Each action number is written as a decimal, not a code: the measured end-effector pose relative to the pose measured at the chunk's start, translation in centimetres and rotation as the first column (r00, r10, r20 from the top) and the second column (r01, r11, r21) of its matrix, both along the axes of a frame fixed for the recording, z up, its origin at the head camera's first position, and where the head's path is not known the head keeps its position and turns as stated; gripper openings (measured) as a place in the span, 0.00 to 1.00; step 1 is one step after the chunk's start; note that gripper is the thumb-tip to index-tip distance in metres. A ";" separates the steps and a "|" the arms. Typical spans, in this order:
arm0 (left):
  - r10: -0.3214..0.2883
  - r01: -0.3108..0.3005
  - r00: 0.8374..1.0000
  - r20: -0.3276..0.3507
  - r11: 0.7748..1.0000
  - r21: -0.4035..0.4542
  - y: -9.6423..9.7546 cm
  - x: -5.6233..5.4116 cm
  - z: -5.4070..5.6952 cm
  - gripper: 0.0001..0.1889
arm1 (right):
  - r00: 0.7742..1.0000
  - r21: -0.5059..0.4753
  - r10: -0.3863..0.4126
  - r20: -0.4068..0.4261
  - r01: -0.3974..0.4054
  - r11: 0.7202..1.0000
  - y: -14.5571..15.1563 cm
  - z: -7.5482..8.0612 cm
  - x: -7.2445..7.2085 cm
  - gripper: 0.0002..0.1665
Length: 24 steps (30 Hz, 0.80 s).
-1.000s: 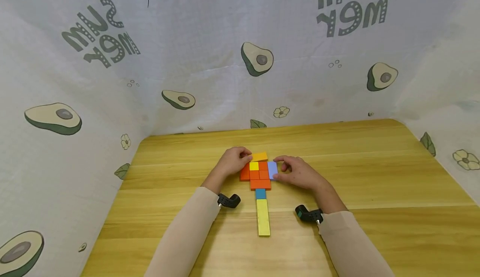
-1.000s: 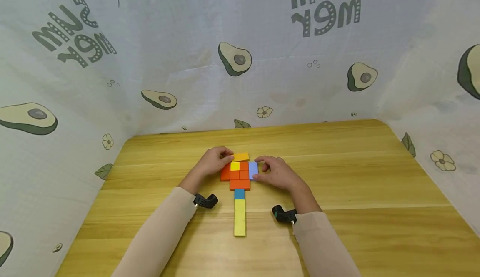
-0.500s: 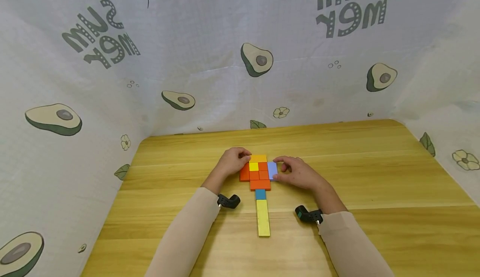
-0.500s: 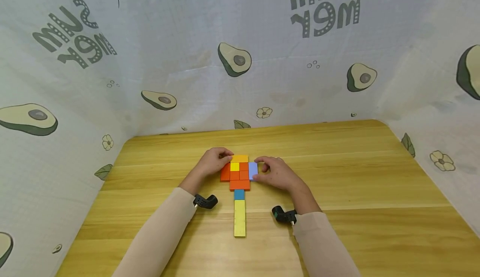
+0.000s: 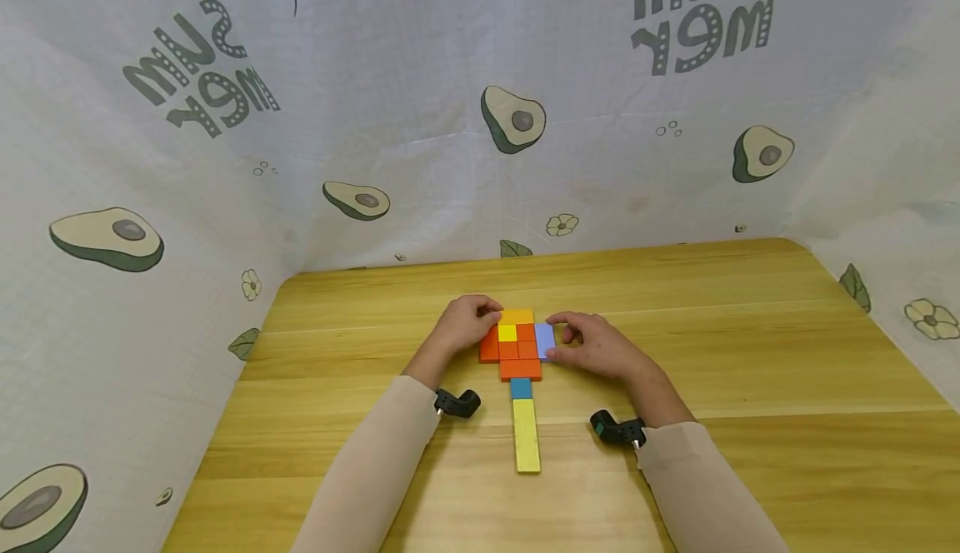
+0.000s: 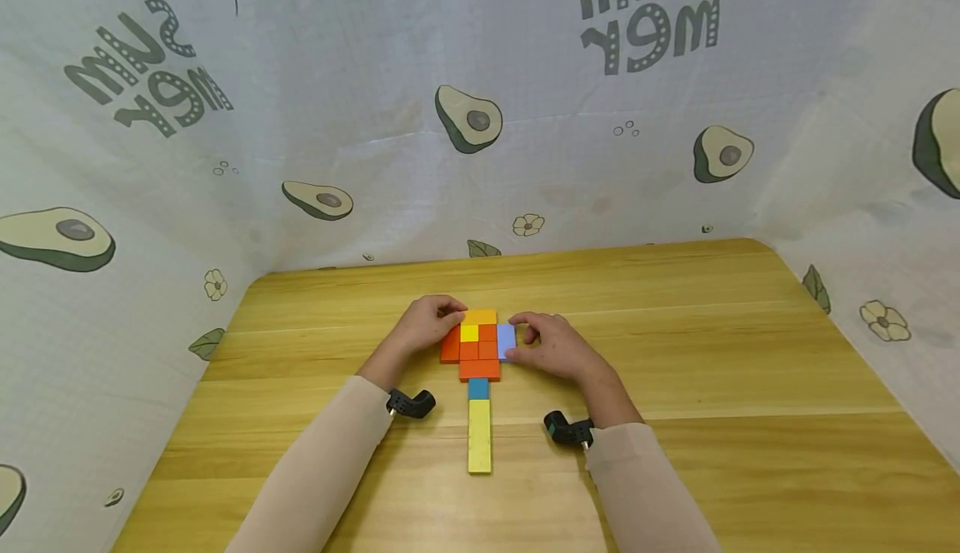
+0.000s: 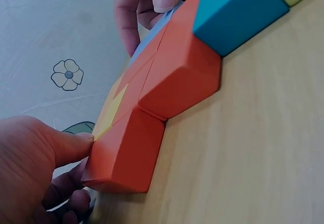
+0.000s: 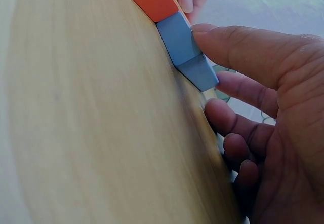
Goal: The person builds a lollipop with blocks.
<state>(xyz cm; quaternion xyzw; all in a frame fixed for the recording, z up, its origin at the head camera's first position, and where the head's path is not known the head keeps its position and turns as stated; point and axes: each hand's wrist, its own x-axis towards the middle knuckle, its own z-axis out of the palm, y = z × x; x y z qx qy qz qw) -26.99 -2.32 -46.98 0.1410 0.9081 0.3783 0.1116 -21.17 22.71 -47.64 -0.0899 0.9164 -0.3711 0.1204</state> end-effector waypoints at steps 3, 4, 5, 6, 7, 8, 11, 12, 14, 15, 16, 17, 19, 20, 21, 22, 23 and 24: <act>0.006 -0.006 1.000 0.002 1.000 0.010 0.0 0.1 -0.1 0.14 | 1.000 0.001 0.000 -0.004 0.000 1.000 0.0 0.0 0.0 0.33; 0.007 -0.007 1.000 -0.001 1.000 0.011 0.0 0.1 -0.2 0.15 | 1.000 0.001 0.001 -0.007 -0.001 1.000 0.0 0.0 0.1 0.33; 0.008 -0.008 1.000 -0.003 1.000 0.013 0.0 0.1 -0.2 0.15 | 1.000 0.001 0.002 -0.011 -0.002 1.000 0.1 -0.1 0.1 0.33; 0.009 -0.009 1.000 -0.003 1.000 0.018 0.0 0.1 -0.3 0.16 | 1.000 0.001 0.001 -0.013 -0.001 1.000 0.1 -0.1 0.1 0.33; 0.009 -0.009 1.000 -0.006 1.000 0.022 0.0 0.1 -0.4 0.17 | 1.000 0.002 0.002 -0.016 -0.002 1.000 0.2 -0.1 0.1 0.33; 0.009 -0.009 1.000 -0.009 1.000 0.026 0.0 0.1 -0.4 0.17 | 1.000 0.002 0.003 -0.020 -0.003 1.000 0.2 -0.2 0.1 0.33; 0.009 -0.008 1.000 -0.024 0.999 0.037 -0.1 0.1 -0.7 0.17 | 1.000 -0.001 0.008 -0.024 -0.008 1.000 0.3 -0.1 0.0 0.33; 0.008 -0.007 1.000 -0.030 0.999 0.042 -0.2 0.1 -0.8 0.17 | 1.000 -0.005 0.008 -0.024 -0.008 1.000 0.3 -0.1 0.0 0.33; 0.004 -0.002 0.999 -0.045 0.999 0.046 -0.3 0.2 -0.9 0.17 | 1.000 -0.014 0.010 -0.028 -0.010 1.000 0.3 0.0 0.0 0.34; 0.000 0.003 0.999 -0.053 0.999 0.046 -0.3 0.2 -0.9 0.17 | 1.000 -0.018 0.010 -0.028 -0.011 1.000 0.4 0.0 0.0 0.34; -0.005 0.007 0.998 -0.059 0.999 0.044 -0.4 0.3 -0.9 0.17 | 1.000 -0.020 0.010 -0.030 -0.010 1.000 0.4 0.0 0.0 0.34; -0.011 0.014 0.998 -0.067 0.999 0.044 -0.5 0.4 -0.9 0.18 | 0.999 -0.022 0.009 -0.032 -0.009 1.000 0.4 -0.1 0.0 0.34; -0.019 0.023 0.997 -0.079 0.999 0.041 -0.7 0.6 -1.0 0.18 | 0.999 -0.023 0.016 -0.037 -0.017 1.000 0.4 -0.1 0.0 0.34; -0.021 0.025 0.996 -0.084 0.999 0.039 -0.8 0.7 -1.0 0.18 | 0.999 -0.024 0.021 -0.040 -0.022 0.999 0.4 -0.2 0.1 0.34; -0.023 0.026 0.996 -0.088 0.999 0.036 -0.9 0.8 -1.0 0.18 | 0.999 -0.025 0.023 -0.043 -0.024 0.999 0.4 -0.2 0.1 0.34; -0.022 0.025 0.996 -0.089 0.999 0.035 -1.0 0.9 -1.0 0.18 | 0.999 -0.028 0.023 -0.046 -0.024 0.999 0.5 -0.2 0.1 0.34; -0.018 0.022 0.996 -0.092 0.999 0.035 -1.2 1.0 -1.1 0.18 | 0.999 -0.031 0.021 -0.048 -0.022 0.999 0.5 -0.2 0.1 0.34; -0.013 0.016 0.995 -0.094 0.999 0.033 -1.3 1.1 -1.0 0.18 | 0.999 -0.040 0.014 -0.048 -0.016 0.999 0.6 -0.1 0.2 0.34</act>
